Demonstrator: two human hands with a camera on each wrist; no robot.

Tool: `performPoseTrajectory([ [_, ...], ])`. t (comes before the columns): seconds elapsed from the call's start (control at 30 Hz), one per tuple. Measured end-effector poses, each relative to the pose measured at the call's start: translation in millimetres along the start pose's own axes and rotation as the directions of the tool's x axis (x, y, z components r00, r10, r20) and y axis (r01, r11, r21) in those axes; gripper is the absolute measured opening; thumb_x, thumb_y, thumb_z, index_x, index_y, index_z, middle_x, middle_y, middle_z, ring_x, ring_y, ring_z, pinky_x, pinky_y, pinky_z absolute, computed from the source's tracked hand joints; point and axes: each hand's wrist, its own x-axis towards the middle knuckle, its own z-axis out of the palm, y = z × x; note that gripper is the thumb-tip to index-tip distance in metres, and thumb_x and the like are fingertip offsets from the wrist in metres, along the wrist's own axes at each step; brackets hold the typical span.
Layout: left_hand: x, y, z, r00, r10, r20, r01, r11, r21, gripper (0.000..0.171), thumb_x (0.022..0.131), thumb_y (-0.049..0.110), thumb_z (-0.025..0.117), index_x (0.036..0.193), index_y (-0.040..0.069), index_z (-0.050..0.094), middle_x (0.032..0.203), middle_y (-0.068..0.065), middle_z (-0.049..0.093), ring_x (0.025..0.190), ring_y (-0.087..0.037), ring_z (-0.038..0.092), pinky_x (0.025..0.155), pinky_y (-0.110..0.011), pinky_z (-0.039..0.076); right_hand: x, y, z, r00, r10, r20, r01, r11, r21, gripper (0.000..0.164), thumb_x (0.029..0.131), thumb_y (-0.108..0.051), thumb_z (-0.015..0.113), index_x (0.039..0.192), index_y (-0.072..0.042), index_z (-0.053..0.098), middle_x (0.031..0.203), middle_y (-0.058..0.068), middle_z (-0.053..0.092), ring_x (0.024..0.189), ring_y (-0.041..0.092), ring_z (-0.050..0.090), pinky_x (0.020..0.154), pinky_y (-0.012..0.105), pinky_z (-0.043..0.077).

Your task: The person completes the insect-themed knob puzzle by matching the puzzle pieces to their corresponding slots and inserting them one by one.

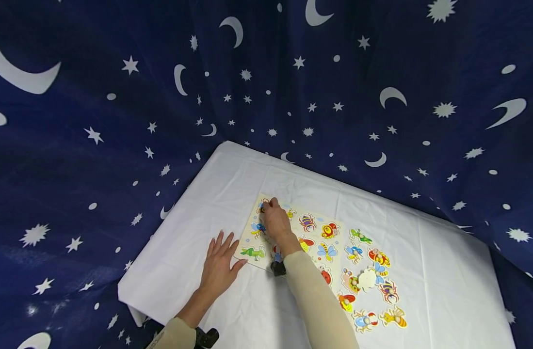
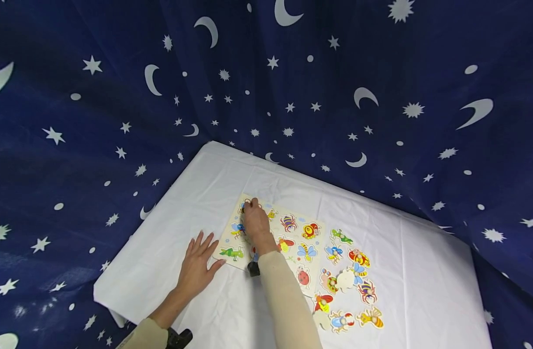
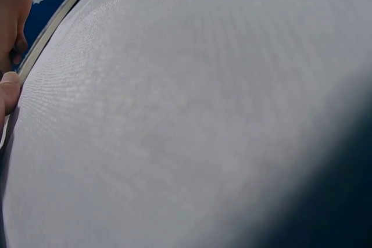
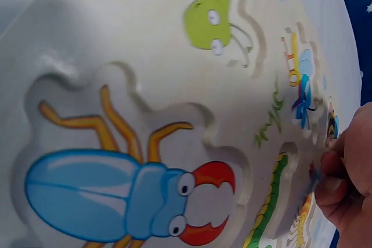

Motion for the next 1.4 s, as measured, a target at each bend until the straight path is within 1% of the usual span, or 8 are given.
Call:
performPoseTrajectory([
  [0.23,0.5,1.2,-1.1,1.0,0.018,-0.019,-0.018,1.0,0.001,0.062,0.085,0.044,0.072,0.132,0.005,0.06,0.147,-0.017,0.048,0.147,-0.039,0.027,0.119,-0.057,0.021,-6,-5,3,0.997,-0.01,0.072,0.013,0.999,-0.043,0.049,0.094,-0.005,0.062,0.14,-0.003,0.046,0.129,0.015,0.046,0.062,0.017,0.059,0.051,0.024,0.05],
  [0.53,2.0,1.8,-2.7,0.999,0.03,-0.023,-0.03,0.999,0.017,0.062,0.085,0.045,0.072,0.132,0.006,0.059,0.148,-0.016,0.048,0.147,-0.038,0.028,0.119,-0.056,0.022,-8,-12,-8,0.997,0.019,0.072,-0.017,0.999,-0.029,0.055,0.092,-0.006,0.064,0.142,-0.003,0.041,0.129,0.016,0.046,0.062,0.016,0.054,0.052,0.025,0.049],
  [0.63,1.5,1.5,-2.7,0.999,0.027,-0.022,-0.027,1.0,0.015,0.063,0.086,0.045,0.072,0.133,0.006,0.059,0.148,-0.016,0.048,0.147,-0.038,0.028,0.119,-0.056,0.022,-10,-13,-12,0.999,0.011,0.046,-0.011,1.0,-0.013,0.05,0.092,-0.006,0.064,0.138,-0.004,0.047,0.126,0.015,0.048,0.061,0.017,0.055,0.052,0.025,0.049],
  [0.8,0.9,1.9,-2.4,0.999,0.026,-0.02,-0.026,1.0,0.013,0.063,0.086,0.046,0.071,0.133,0.006,0.059,0.148,-0.016,0.048,0.147,-0.038,0.027,0.119,-0.056,0.022,-16,-8,-15,0.999,0.024,-0.03,-0.021,0.996,0.085,0.022,0.098,-0.016,0.058,0.117,-0.007,0.065,0.115,0.011,0.058,0.069,0.022,0.064,0.059,0.029,0.055],
  [0.93,0.2,2.6,-2.5,1.0,0.017,-0.016,-0.017,1.0,0.016,0.063,0.085,0.045,0.072,0.133,0.006,0.059,0.148,-0.016,0.047,0.147,-0.038,0.027,0.119,-0.057,0.021,-19,2,-16,0.991,0.044,-0.126,-0.022,0.984,0.175,0.017,0.098,-0.018,0.058,0.102,-0.008,0.071,0.097,0.009,0.068,0.078,0.023,0.068,0.068,0.035,0.058],
  [1.03,-0.3,2.6,-3.4,1.0,0.01,-0.013,-0.009,1.0,0.018,0.062,0.085,0.044,0.072,0.133,0.006,0.059,0.149,-0.017,0.047,0.147,-0.039,0.027,0.119,-0.057,0.021,-21,11,-17,0.982,0.071,-0.177,-0.037,0.981,0.191,0.012,0.094,-0.013,0.061,0.095,-0.008,0.072,0.087,0.008,0.068,0.075,0.023,0.067,0.067,0.037,0.057],
  [1.17,-1.1,1.7,-4.8,1.0,0.002,-0.018,-0.002,1.0,0.019,0.061,0.084,0.041,0.074,0.132,0.005,0.06,0.148,-0.017,0.048,0.147,-0.039,0.028,0.119,-0.057,0.02,-24,18,-18,0.981,0.075,-0.177,-0.043,0.983,0.18,0.009,0.09,-0.01,0.063,0.092,-0.009,0.072,0.084,0.007,0.068,0.072,0.022,0.066,0.062,0.035,0.055],
  [1.4,-1.3,1.9,-3.4,1.0,0.007,-0.016,-0.007,1.0,0.01,0.062,0.084,0.041,0.074,0.132,0.005,0.059,0.148,-0.017,0.047,0.147,-0.039,0.027,0.119,-0.057,0.019,-27,24,-23,0.979,0.094,-0.18,-0.059,0.98,0.188,0.009,0.092,-0.013,0.066,0.095,-0.007,0.072,0.087,0.009,0.069,0.076,0.023,0.067,0.067,0.036,0.057],
])
